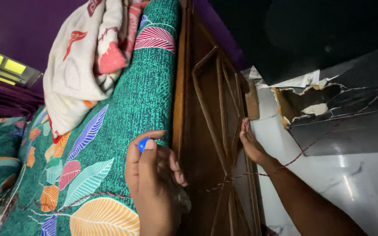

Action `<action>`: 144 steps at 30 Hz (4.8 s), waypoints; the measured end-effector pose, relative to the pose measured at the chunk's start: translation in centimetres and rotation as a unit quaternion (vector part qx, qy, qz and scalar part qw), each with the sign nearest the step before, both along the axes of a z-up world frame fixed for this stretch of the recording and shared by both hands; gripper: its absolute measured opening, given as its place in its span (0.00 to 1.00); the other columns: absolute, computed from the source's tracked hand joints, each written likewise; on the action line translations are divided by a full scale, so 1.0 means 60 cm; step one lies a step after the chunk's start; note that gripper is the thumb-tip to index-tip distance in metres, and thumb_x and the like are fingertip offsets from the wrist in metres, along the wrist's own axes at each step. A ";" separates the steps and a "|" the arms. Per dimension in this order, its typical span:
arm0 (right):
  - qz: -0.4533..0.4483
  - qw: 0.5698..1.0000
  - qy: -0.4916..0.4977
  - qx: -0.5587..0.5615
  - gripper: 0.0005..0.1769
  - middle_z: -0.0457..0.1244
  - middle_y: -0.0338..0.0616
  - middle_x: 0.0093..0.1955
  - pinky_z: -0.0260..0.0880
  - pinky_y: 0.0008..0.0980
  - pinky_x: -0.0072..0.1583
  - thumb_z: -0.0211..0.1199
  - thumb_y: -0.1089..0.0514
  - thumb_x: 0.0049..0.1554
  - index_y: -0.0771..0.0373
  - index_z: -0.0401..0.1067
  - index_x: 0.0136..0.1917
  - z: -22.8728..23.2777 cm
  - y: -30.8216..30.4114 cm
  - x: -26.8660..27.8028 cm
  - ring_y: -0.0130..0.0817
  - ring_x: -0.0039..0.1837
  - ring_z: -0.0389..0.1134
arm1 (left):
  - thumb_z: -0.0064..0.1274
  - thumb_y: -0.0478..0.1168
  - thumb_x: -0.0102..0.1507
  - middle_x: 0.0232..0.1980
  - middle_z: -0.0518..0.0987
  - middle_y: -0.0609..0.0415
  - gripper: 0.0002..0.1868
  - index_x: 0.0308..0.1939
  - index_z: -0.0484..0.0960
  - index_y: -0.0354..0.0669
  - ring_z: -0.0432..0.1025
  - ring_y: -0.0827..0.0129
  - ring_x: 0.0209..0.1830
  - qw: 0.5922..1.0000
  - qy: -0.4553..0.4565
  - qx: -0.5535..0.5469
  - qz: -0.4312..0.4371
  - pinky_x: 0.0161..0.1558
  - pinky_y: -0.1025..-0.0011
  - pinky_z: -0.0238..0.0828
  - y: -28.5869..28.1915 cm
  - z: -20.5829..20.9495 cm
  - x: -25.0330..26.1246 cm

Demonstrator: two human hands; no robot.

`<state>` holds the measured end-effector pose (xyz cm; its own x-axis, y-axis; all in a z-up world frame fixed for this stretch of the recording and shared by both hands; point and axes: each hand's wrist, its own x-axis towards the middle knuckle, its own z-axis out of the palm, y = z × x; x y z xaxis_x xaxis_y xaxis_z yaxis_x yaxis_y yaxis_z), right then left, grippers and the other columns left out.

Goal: The person wipes the wooden bed frame using a cloth and a bottle of liquid. They apply liquid from the bottle to the wooden surface and use the cloth to scrub the edges and decorative carvings of the frame.

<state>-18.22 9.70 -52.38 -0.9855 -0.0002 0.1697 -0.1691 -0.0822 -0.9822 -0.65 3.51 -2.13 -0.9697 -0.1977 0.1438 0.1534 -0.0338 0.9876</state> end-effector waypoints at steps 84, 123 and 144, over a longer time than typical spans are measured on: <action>0.090 0.881 -0.117 -0.450 0.39 0.59 0.60 0.73 0.53 0.49 0.76 0.43 0.38 0.65 0.73 0.57 0.74 0.917 0.219 0.603 0.52 0.75 0.58 | 0.33 0.48 0.73 0.19 0.68 0.53 0.24 0.29 0.71 0.36 0.61 0.70 0.18 0.940 0.140 -0.164 -0.266 0.24 0.67 0.57 0.004 0.099 0.106; 0.014 0.794 -0.187 -0.578 0.48 0.56 0.54 0.75 0.49 0.45 0.75 0.41 0.26 0.60 0.67 0.56 0.75 0.822 0.255 0.603 0.46 0.76 0.55 | 0.37 0.49 0.64 0.39 0.82 0.40 0.21 0.36 0.85 0.45 0.75 0.40 0.41 0.773 0.066 -0.552 -0.306 0.46 0.46 0.70 0.089 0.076 0.143; 0.041 0.790 -0.164 -0.589 0.47 0.57 0.56 0.74 0.51 0.46 0.75 0.41 0.27 0.60 0.68 0.55 0.75 0.819 0.253 0.596 0.47 0.76 0.55 | 0.47 0.51 0.58 0.35 0.82 0.43 0.15 0.33 0.88 0.53 0.78 0.45 0.38 0.741 0.034 -0.613 -0.270 0.43 0.48 0.74 0.097 0.127 0.155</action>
